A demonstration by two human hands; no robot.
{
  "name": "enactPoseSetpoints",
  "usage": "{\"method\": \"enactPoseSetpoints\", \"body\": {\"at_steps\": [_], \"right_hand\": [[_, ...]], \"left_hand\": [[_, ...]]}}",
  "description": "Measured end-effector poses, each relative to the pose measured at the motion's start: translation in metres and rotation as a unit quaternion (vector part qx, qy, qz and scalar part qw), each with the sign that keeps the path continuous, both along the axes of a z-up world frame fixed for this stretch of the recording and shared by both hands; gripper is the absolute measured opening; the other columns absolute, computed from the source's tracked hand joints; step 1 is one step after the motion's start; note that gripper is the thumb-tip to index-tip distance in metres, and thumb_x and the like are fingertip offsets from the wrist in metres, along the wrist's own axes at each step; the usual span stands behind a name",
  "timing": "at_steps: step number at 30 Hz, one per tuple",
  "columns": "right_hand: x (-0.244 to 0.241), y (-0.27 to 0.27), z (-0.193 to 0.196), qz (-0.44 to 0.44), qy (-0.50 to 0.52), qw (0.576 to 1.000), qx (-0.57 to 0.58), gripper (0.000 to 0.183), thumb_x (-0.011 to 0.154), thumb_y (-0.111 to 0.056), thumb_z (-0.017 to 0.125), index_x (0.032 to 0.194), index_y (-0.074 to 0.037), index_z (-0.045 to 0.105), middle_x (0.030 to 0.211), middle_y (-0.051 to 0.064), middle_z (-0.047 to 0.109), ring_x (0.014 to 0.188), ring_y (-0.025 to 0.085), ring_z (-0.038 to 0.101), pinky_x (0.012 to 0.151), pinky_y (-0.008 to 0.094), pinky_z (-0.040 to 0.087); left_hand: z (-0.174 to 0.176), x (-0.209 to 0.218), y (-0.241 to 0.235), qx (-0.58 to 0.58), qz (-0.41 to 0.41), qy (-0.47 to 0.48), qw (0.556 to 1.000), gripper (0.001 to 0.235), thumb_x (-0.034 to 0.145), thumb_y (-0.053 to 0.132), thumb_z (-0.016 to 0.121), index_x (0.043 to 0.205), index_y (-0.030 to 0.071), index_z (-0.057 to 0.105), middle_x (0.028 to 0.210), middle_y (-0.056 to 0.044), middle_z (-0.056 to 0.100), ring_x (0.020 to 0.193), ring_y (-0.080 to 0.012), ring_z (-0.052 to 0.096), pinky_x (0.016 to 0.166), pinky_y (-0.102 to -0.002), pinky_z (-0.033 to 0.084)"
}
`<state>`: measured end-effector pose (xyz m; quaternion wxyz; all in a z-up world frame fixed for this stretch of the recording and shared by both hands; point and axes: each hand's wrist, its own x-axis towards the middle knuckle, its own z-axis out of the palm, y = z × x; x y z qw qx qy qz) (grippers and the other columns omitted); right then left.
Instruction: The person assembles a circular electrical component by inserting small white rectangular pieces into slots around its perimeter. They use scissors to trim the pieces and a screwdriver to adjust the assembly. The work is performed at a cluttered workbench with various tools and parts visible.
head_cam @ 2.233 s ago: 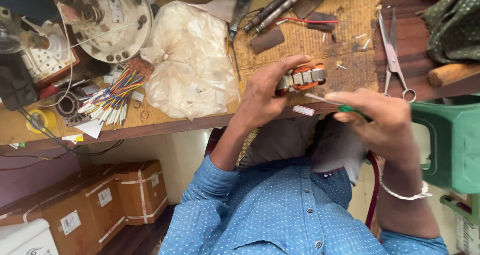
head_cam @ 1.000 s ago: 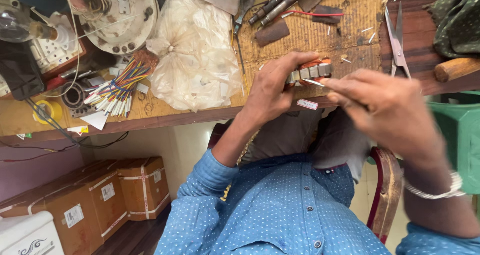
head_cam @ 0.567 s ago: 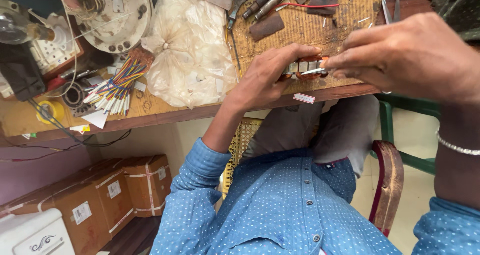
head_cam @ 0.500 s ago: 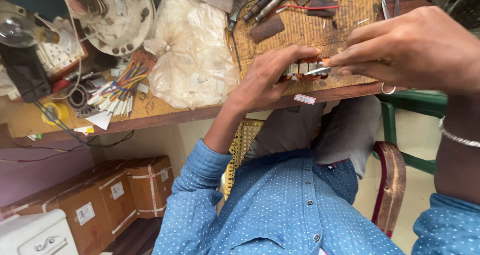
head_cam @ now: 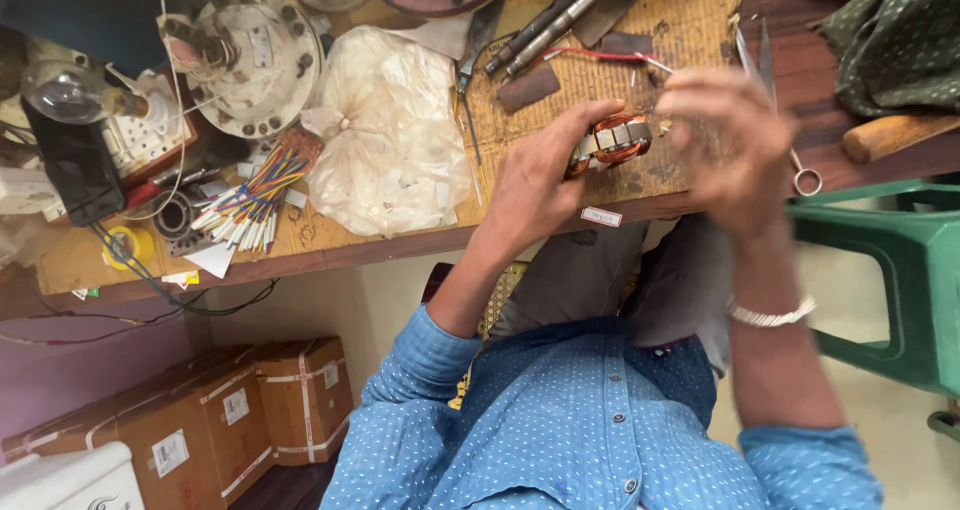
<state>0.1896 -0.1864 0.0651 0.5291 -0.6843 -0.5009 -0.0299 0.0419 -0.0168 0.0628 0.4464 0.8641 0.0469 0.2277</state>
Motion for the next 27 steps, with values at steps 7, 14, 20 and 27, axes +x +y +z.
{"method": "enactPoseSetpoints", "body": {"at_steps": [7,14,20,27], "right_hand": [[-0.054,0.009,-0.015,-0.017,0.020,1.000,0.008,0.025,0.097,0.004,0.068,0.120,-0.004,0.072,0.138,0.016,0.064,0.136,0.036,0.061,0.116,0.044,0.052],[-0.051,0.025,-0.011,-0.009,0.024,0.998,0.050,0.032,0.093,0.018,0.057,0.107,-0.006,0.073,0.128,0.013,0.072,0.130,0.031,0.065,0.107,0.037,0.055],[-0.055,0.029,-0.019,-0.038,-0.053,0.997,0.027,0.030,0.088,0.020,0.059,0.104,-0.003,0.072,0.127,0.012,0.074,0.126,0.033,0.062,0.109,0.044,0.054],[-0.055,0.010,-0.001,-0.055,-0.155,0.985,-0.056,0.037,0.089,0.018,0.058,0.118,-0.002,0.070,0.140,0.013,0.070,0.132,0.034,0.062,0.111,0.044,0.046]], "left_hand": [[-0.006,0.000,-0.006,-0.092,0.032,0.017,0.995,0.079,0.088,-0.004,0.069,0.156,0.026,0.042,0.126,-0.014,0.072,0.115,-0.0328,0.073,0.094,-0.041,0.060],[-0.011,-0.003,-0.004,-0.123,0.031,0.008,0.992,0.101,0.079,-0.009,0.056,0.165,0.032,0.024,0.118,-0.011,0.075,0.105,-0.0319,0.077,0.091,-0.041,0.060],[-0.021,-0.002,0.001,-0.092,0.018,-0.031,0.995,0.101,0.082,-0.009,0.058,0.163,0.035,0.019,0.136,-0.018,0.068,0.115,-0.0371,0.073,0.093,-0.043,0.059],[-0.020,0.003,-0.007,-0.087,0.030,-0.006,0.996,0.098,0.089,-0.009,0.063,0.164,0.035,0.016,0.134,-0.015,0.069,0.113,-0.0339,0.074,0.092,-0.043,0.058]]}}
